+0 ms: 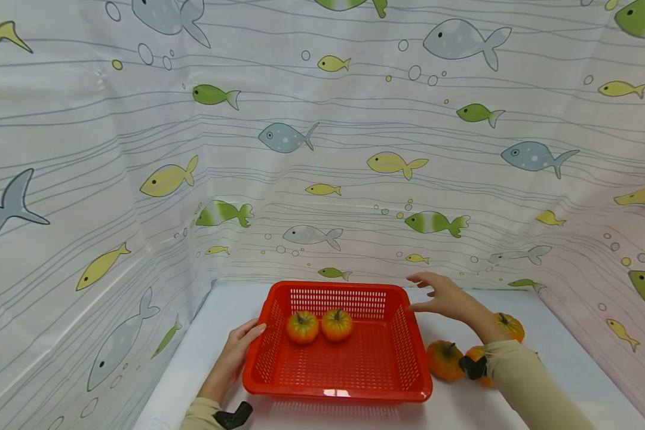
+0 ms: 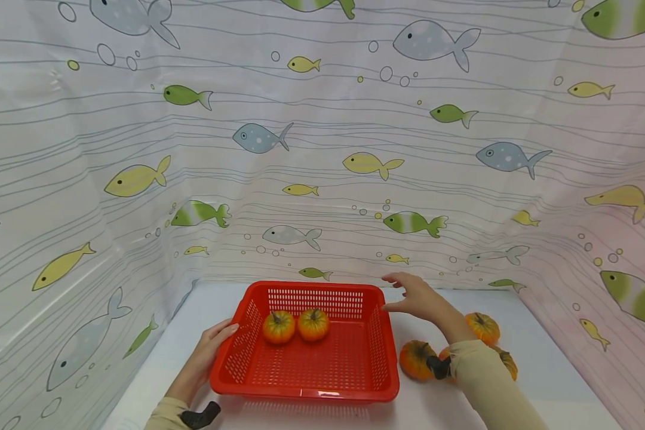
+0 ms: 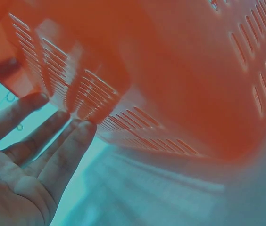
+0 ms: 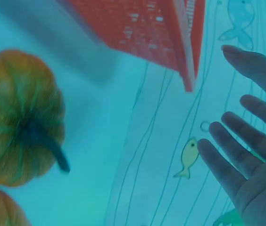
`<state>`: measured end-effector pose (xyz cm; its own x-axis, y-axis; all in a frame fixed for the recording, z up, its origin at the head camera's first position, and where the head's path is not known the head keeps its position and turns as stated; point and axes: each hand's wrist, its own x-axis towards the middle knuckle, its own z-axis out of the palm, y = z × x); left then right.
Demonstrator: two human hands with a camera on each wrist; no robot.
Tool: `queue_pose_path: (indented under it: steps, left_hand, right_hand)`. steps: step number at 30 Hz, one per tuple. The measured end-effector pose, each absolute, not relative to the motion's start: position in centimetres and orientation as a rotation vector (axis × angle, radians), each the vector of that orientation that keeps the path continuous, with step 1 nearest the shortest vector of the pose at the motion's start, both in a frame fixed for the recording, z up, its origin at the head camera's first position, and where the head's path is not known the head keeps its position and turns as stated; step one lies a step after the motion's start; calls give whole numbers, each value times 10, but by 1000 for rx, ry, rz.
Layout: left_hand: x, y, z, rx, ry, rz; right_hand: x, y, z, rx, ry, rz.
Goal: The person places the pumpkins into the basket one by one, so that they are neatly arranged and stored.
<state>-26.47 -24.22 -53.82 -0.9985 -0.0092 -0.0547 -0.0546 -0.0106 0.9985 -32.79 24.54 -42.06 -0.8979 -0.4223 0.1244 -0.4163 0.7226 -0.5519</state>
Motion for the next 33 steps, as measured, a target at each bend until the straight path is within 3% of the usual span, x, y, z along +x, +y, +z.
queue_pose_path:
  steps: [33]
  left_hand:
    - [-264, -241, -538, -72, 2176, 2216]
  right_hand:
    - [-300, 412, -479, -37, 3043, -797]
